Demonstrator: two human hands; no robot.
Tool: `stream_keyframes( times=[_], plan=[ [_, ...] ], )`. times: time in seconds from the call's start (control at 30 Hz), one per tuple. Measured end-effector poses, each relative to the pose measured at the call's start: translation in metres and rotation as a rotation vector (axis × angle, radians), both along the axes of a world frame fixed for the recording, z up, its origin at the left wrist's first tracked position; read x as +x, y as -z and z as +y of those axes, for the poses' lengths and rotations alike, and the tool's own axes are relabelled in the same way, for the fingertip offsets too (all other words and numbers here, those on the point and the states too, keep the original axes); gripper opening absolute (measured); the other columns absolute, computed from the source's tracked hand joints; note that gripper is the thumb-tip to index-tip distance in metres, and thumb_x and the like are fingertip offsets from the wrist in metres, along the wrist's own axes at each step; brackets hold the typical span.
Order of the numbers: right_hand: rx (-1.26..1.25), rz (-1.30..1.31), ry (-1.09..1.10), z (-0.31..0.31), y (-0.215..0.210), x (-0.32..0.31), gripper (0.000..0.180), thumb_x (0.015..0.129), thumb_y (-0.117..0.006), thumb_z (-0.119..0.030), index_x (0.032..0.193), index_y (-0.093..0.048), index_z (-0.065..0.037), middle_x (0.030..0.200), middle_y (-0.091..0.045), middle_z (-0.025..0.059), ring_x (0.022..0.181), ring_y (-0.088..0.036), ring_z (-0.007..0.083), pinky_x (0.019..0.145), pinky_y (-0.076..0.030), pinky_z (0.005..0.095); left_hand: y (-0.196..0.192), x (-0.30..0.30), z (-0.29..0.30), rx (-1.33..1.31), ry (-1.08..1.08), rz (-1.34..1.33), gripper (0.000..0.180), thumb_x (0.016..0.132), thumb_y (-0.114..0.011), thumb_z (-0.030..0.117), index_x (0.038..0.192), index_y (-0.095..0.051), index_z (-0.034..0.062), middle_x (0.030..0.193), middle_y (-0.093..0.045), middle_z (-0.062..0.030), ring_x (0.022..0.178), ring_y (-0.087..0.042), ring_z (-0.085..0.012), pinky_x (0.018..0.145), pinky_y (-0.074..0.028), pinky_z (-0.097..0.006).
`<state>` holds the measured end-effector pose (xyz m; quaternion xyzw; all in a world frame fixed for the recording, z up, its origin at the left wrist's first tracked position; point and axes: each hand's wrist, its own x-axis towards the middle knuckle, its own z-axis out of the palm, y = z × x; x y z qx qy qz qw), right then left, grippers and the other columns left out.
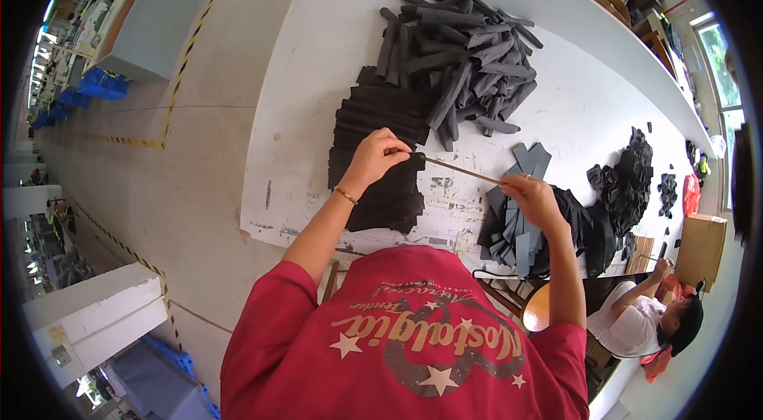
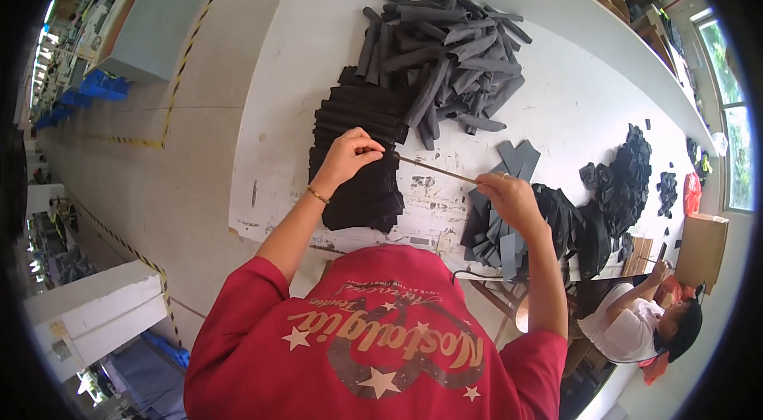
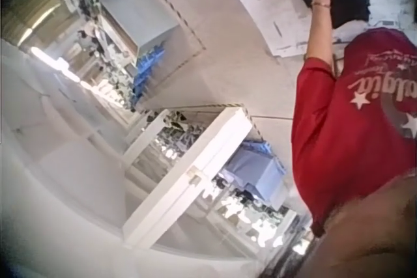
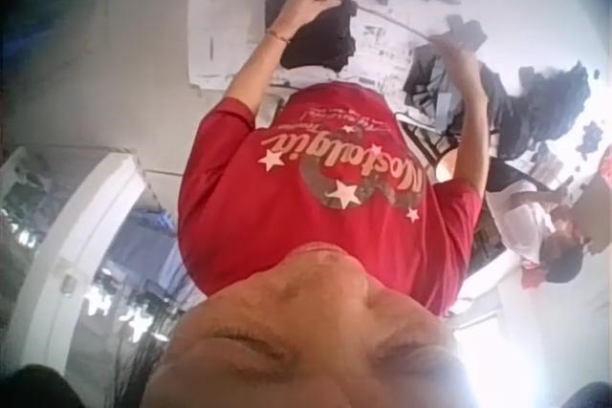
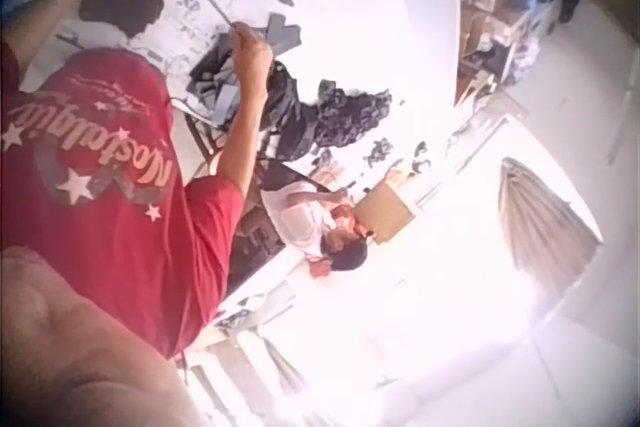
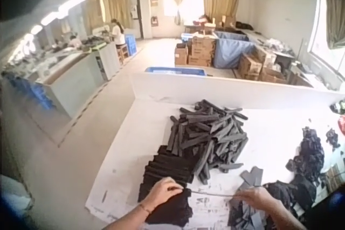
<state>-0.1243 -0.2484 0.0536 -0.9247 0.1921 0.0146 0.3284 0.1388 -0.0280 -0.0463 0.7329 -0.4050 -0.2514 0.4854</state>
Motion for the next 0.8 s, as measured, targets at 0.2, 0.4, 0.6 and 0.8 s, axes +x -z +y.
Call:
stream_keyframes(
  times=[0.2, 0.4, 0.6, 0.8],
  plan=[
    [0.395, -0.133, 0.157, 0.052, 0.069, 0.046, 0.020, 0.092, -0.057, -0.016, 0.107, -0.062, -0.003, 0.073, -0.058, 0.0106, 0.066, -0.055, 0.0157, 0.062, -0.044, 0.0295, -0.060, -0.052, -0.018, -0.210, 0.067, -0.503, 0.012, 0.070, -0.075, 0.016, 0.080, -0.071, 0.0122, 0.083, -0.055, -0.0027, 0.089, -0.052, -0.0223, 0.075, -0.042, -0.032],
    [0.585, -0.207, 0.168, 0.115, 0.087, 0.055, 0.016, 0.093, -0.055, -0.014, 0.089, -0.055, 0.001, 0.063, -0.048, 0.0065, 0.060, -0.044, 0.0141, 0.055, -0.037, 0.0291, -0.030, -0.041, 0.007, -0.761, -0.511, 1.468, 0.030, 0.090, -0.063, 0.017, 0.115, -0.055, 0.0033, 0.090, -0.060, -0.0076, 0.084, -0.062, -0.0242, 0.080, -0.052, -0.038],
    [0.152, -0.460, 0.301, 0.157, 0.082, 0.090, 0.013, 0.091, -0.055, -0.010, 0.083, -0.050, 0.000, 0.067, -0.055, 0.0245, 0.063, -0.056, 0.0433, 0.054, -0.040, 0.0464, -0.016, -0.071, -0.009, -0.762, -0.661, 1.386, 0.026, 0.089, -0.066, 0.024, 0.104, -0.063, 0.0032, 0.075, -0.063, -0.0064, 0.071, -0.063, -0.0215, 0.068, -0.053, -0.035],
    [0.376, -0.119, 0.275, 0.174, 0.072, 0.036, 0.014, 0.093, -0.054, -0.013, 0.090, -0.057, 0.000, 0.067, -0.057, 0.0253, 0.065, -0.058, 0.0438, 0.053, -0.043, 0.0440, -0.029, -0.037, -0.002, -0.652, -0.920, 1.153, 0.018, 0.086, -0.069, 0.019, 0.084, -0.062, 0.0021, 0.066, -0.061, -0.0069, 0.051, -0.055, -0.0145, 0.042, -0.040, -0.025]
  ],
)
